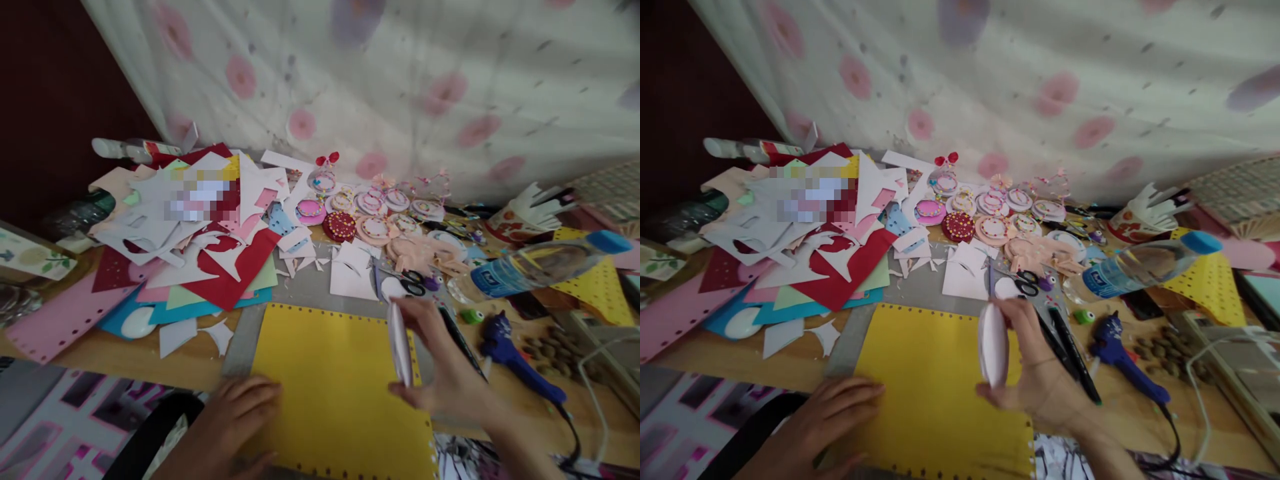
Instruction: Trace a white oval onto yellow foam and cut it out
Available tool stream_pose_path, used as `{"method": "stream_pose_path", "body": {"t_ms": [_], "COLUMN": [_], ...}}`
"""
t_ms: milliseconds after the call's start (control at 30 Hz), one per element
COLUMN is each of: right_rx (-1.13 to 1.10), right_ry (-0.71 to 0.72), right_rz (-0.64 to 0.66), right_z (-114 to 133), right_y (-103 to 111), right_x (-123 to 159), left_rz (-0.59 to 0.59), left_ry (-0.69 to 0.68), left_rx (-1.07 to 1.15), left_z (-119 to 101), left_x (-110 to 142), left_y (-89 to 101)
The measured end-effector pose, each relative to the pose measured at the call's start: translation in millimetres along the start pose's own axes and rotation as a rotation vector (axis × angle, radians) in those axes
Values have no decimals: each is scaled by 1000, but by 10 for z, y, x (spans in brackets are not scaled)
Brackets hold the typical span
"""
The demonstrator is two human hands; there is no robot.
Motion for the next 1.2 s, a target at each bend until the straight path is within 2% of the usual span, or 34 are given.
{"method": "stream_pose_path", "body": {"t_ms": [133,267,433,633,733,833,933,1000,1067,1133,1200], "right_rx": [-89,-138,-204,-171,-115,-76,-58,-42,-25,-31,-71], "right_ry": [-101,-187,-224,-172,-130,-94,-69,-88,-159,-251,-300], "right_rz": [29,34,62,80,116,169,182,131,66,49,82], "right_z": [27,-44,-95,-38,46,114,90,-4,-144,-263,-297], "right_y": [-435,-668,-708,-711,-744,-789,-777,-709,-634,-611,-638], "right_x": [463,587,591,477,295,131,120,223,399,606,777], "left_rz": [-27,-82,-161,-77,-92,-120,-200,-226,-185,-62,22], "left_ry": [46,22,95,139,129,96,53,28,24,9,-15], "left_rx": [16,-37,-82,30,69,-71,-213,-195,-91,-33,-54], "left_z": [17,71,272,370,440,486,393,257,128,32,16], "left_x": [-225,-668,-1112,-1345,-1537,-1750,-1800,-1704,-1546,-1378,-1235], "left_y": [3,-31,48,169,350,556,677,598,366,35,-199]}}
Point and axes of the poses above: each hand's wrist, its own x-axis away from the middle knuckle, its own y-axis out of the back of the hand, z = x × y, the point moved 9 cm from there along -x, towards the middle knuckle, and after that the axes turned 11 degrees about x, right-handed, at the moved point
